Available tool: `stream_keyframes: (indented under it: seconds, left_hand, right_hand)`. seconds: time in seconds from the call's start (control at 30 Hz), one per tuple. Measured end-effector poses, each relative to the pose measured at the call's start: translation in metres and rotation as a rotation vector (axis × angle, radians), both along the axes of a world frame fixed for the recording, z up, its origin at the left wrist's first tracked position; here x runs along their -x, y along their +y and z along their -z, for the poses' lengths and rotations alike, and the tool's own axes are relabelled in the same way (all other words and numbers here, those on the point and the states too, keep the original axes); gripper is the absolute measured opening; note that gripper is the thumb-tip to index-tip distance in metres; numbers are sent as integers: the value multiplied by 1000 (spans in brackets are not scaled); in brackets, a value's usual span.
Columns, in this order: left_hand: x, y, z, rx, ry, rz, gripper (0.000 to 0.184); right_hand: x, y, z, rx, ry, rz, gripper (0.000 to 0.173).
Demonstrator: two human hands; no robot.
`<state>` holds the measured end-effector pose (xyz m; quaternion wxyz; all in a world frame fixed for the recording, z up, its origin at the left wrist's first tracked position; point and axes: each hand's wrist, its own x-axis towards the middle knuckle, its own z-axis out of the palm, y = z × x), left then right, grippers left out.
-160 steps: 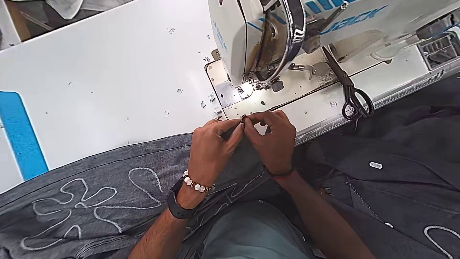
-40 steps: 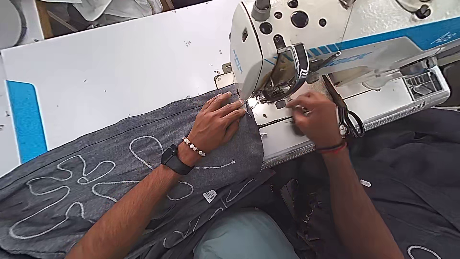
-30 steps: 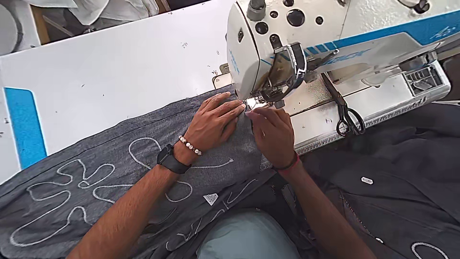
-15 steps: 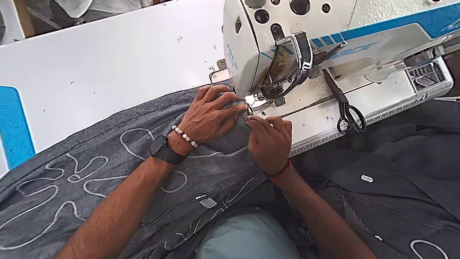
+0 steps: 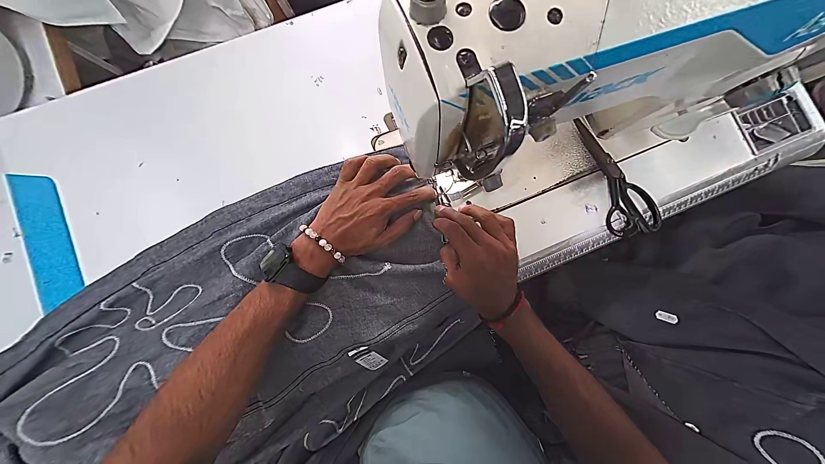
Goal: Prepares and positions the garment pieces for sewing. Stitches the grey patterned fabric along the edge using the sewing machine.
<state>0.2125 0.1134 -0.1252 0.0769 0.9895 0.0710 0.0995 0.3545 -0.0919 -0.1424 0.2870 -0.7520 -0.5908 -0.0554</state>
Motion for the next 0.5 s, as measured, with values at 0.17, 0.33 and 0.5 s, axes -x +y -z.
stream_keyframes:
  seconds: [0.17, 0.33, 0.5]
  left_hand:
    - [-6, -25, -2, 28, -67, -87, 39]
    - [-6, -64, 2, 25, -7, -252, 66]
    - [-3, -74, 6, 36, -23, -283, 80]
  right_hand:
    - [5, 2, -1, -48, -52, 132, 24]
    - [-4, 4, -6, -5, 113, 292, 26]
    - [0, 34, -36, 228, 181, 265, 20]
